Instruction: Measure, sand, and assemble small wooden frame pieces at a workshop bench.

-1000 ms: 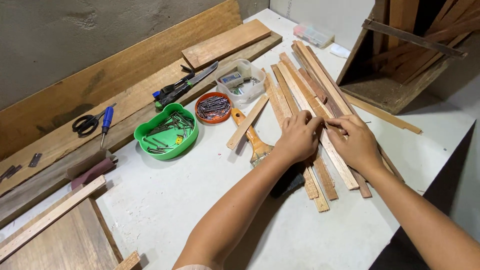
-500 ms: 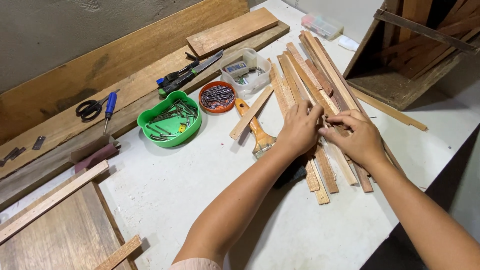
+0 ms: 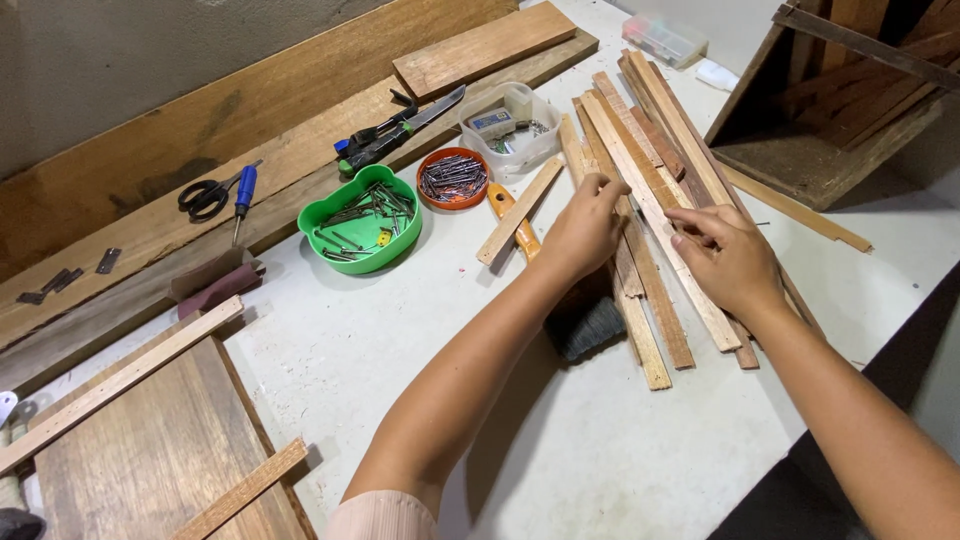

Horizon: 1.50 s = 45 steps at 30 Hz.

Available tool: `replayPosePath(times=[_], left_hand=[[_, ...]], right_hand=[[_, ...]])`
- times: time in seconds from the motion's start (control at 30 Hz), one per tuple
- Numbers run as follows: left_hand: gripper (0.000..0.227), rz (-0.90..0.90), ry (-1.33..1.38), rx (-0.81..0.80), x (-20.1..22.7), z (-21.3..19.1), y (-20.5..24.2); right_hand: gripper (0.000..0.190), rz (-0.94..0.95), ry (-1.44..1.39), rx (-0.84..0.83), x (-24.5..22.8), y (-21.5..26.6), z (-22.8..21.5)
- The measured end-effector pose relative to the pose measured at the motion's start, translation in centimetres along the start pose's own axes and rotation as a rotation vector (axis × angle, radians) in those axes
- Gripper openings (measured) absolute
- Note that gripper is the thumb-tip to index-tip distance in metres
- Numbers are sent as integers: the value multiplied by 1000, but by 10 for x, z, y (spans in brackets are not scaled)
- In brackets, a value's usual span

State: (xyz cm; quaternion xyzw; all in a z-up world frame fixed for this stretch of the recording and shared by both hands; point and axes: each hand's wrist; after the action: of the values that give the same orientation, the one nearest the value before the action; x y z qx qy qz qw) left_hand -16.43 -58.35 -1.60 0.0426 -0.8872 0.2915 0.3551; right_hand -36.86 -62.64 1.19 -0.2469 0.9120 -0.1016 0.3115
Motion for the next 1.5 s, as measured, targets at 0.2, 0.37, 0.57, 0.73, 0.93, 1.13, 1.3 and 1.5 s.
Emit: replayPosePath(times=[0.2, 0.37, 0.57, 0.73, 0.93, 1.13, 1.3, 1.5], left_hand=[[33, 191, -575, 231, -36, -22, 6], [45, -56, -620, 109, -40, -63, 6], [36, -292, -320, 58, -55, -77, 5], [65, -335, -83, 78, -91, -62, -7], [49, -690, 682, -146, -95, -65, 3], [44, -548, 625, -224, -73, -105, 30], [39, -706, 688, -318, -52, -156, 61], [35, -598, 800, -326, -31, -236, 114]], right_hand=[[26, -3, 35, -47, 12, -13, 15], [21, -96, 114, -38, -30, -22, 29], [24, -125, -288, -91, -90, -17, 54], [28, -11, -491, -191, -92, -19, 84], [24, 220, -709, -277, -90, -21, 95], [27, 142, -907, -216, -92, -15, 106], [60, 87, -1093, -195, -142, 10, 88], [68, -28, -1158, -212, -191, 33, 89]])
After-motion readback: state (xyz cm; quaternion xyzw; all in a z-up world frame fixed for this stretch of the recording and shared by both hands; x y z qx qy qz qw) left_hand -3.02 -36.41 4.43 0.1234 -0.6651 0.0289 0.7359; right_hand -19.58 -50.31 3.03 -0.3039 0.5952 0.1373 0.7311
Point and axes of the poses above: each hand's wrist, its own y-axis away from the middle knuckle, its own z-axis out of the palm, x = y × z, and after that the axes turned 10 degrees about x, right-handed
